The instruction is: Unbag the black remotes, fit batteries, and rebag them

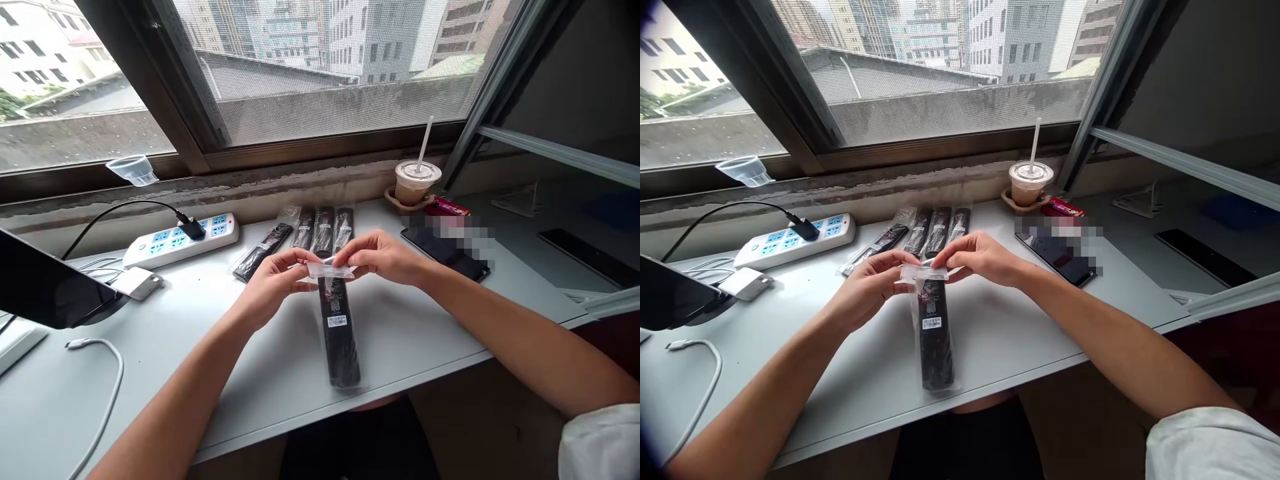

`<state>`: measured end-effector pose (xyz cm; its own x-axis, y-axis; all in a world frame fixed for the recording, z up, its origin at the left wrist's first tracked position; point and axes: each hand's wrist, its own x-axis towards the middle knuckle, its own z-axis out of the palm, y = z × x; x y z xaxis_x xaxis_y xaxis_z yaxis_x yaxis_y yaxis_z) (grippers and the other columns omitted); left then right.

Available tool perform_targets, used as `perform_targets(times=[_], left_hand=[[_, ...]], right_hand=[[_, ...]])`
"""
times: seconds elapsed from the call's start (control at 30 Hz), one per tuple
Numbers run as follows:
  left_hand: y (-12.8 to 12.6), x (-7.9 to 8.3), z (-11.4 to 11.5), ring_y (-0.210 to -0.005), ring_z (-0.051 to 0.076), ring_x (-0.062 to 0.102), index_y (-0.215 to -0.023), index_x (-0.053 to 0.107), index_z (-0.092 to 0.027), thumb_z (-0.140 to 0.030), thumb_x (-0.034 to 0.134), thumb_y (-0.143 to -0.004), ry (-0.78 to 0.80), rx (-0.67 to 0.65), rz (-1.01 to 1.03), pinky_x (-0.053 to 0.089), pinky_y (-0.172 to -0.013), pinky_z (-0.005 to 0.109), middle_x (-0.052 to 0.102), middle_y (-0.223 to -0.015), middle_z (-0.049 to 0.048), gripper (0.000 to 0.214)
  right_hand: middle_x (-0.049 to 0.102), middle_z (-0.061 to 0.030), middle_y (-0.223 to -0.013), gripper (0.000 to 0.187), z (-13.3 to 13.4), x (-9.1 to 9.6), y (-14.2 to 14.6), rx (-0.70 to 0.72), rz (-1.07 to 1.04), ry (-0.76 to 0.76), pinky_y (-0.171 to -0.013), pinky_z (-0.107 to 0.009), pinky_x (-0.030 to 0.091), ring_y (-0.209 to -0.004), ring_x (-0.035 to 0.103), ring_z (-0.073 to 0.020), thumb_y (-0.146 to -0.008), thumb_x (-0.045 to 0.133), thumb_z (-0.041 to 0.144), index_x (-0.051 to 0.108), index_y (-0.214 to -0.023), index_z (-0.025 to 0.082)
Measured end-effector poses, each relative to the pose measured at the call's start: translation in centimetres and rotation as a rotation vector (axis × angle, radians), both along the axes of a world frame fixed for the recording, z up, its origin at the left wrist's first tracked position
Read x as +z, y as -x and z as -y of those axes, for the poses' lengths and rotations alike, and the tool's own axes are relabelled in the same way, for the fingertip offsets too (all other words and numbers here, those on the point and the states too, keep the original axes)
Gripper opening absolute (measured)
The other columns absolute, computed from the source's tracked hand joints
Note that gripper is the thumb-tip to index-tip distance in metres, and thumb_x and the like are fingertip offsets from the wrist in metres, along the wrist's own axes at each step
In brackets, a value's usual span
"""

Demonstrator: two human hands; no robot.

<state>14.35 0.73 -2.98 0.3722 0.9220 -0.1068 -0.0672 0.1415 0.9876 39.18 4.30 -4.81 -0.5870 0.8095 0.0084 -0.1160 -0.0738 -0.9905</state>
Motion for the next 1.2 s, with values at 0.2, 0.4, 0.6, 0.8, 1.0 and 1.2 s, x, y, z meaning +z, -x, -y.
perform_targets(times=[0.2,0.4,0.6,0.8,1.0,1.2], left_hand=[[-0.2,0.1,0.2,-0.084,0.02,0.068,-0.093,0.068,-0.018,-0.048,0.065,-0.094,0.051,-0.086,0.036,0.06,-0.078,0.037,0.068,-0.09,0.0046,0.031],[-0.7,-0.5,0.5,-0.082,0.015,0.068,-0.097,0.054,-0.021,-0.041,0.088,-0.082,0.009,-0.08,-0.11,0.059,-0.077,0.031,0.065,-0.088,-0.0014,0.042],[-0.6,-0.7,0.6,-0.082,0.016,0.068,-0.103,0.053,-0.022,-0.042,0.088,-0.083,-0.014,-0.082,-0.132,0.057,-0.076,0.031,0.064,-0.085,-0.002,0.044],[-1.4,-0.4,0.8,-0.081,0.012,0.06,-0.106,0.058,-0.02,-0.038,0.09,-0.077,-0.078,0.008,-0.249,0.047,-0.063,0.023,0.065,-0.11,0.0041,0.047],[-1.4,-1.0,0.7,-0.084,0.012,0.062,-0.114,0.06,-0.02,-0.038,0.089,-0.077,-0.096,0.045,-0.251,0.05,-0.068,0.025,0.063,-0.127,0.0081,0.051],[-0.7,-1.4,0.4,-0.109,0.025,0.069,-0.12,0.062,-0.022,-0.05,0.077,-0.089,-0.178,0.076,-0.379,0.057,-0.08,0.034,0.069,-0.124,0.0096,0.045]], right_hand=[[0.079,-0.0058,-0.093,0.031,0.4,0.1,0.4,-0.037,0.082,-0.02,-0.079,-0.033,0.067,-0.089,0.075,-0.0201,-0.078,0.092,0.038,0.083,-0.097,0.016],[0.076,-0.0036,-0.09,0.035,0.6,-0.1,0.9,-0.05,0.042,-0.059,-0.077,-0.032,0.066,-0.087,0.074,-0.0189,-0.075,0.095,0.032,0.075,-0.098,0.016],[0.071,-0.001,-0.091,0.033,0.8,-0.2,1.0,-0.06,0.109,-0.089,-0.071,-0.032,0.066,-0.078,0.07,-0.0162,-0.079,0.09,0.03,0.069,-0.102,0.02],[0.063,0.0025,-0.085,0.041,0.8,-0.5,0.7,0.004,0.213,-0.161,-0.068,-0.031,0.061,-0.071,0.064,-0.0151,-0.084,0.086,0.03,0.06,-0.115,0.026],[0.058,0.0032,-0.094,0.041,1.0,-0.5,1.1,-0.009,0.13,-0.03,-0.064,-0.028,0.06,-0.072,0.061,-0.0122,-0.079,0.086,0.027,0.054,-0.106,0.025],[0.057,0.002,-0.1,0.039,-0.5,0.5,-0.3,-0.184,0.118,-0.126,-0.072,-0.033,0.063,-0.079,0.062,-0.0137,-0.078,0.084,0.026,0.054,-0.101,0.024]])
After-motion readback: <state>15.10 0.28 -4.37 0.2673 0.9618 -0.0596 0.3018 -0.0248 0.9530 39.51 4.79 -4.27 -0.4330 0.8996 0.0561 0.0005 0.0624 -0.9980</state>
